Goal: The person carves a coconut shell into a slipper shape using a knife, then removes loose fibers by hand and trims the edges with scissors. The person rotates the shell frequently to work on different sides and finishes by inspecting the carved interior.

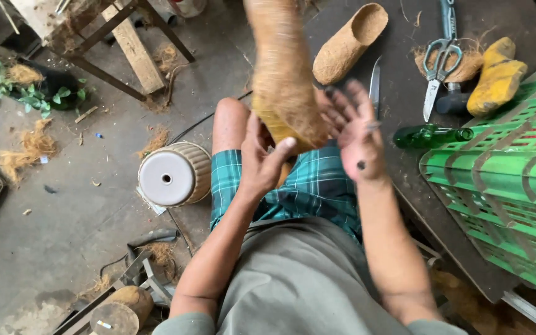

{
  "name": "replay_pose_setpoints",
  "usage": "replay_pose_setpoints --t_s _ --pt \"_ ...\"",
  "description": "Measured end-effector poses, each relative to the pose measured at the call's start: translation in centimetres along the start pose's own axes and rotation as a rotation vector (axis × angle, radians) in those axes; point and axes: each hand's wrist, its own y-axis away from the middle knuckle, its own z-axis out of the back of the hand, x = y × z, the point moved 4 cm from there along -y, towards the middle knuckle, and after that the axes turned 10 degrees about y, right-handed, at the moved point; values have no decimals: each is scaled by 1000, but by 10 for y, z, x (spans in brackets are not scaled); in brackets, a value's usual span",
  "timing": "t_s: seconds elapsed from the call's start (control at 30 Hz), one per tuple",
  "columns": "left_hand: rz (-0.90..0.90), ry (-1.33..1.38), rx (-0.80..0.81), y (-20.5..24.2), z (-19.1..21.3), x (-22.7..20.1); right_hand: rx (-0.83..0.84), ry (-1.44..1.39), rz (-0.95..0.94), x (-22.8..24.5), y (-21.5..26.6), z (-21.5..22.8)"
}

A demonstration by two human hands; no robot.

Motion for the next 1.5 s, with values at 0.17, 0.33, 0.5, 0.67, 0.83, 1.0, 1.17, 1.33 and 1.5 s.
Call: replay_pose_setpoints --t_s 0.17,0.33,0.5,0.67,0.83,1.0,1.17,1.33,1.5 --pt "-307 -665 151 5 -46 -56 61 -132 84 -2 -29 -13" --pt "-248 -288 15 3 -28 -76 12 -463 -137 -36 -16 -11" --pt "426 506 79 -11 -60 -54 13 -435 -73 -30 -21 -22" --pt "570 582 -252 4 -43 6 -61 197 55 -9 -17 -14" --pt "275 16 -261 -2 -11 8 -215 837 178 21 9 -17" --pt "41 -130 -148 4 -11 4 -28 1091 105 20 9 -66" --pt "1 -109 -64 -12 0 -4 -89 974 247 -11 7 -54" --pt "-20 -87 -52 -20 -2 -11 -106 984 296 -21 4 -40" --pt "36 -121 6 -22 1 -19 -81 1035 294 -20 5 -28"
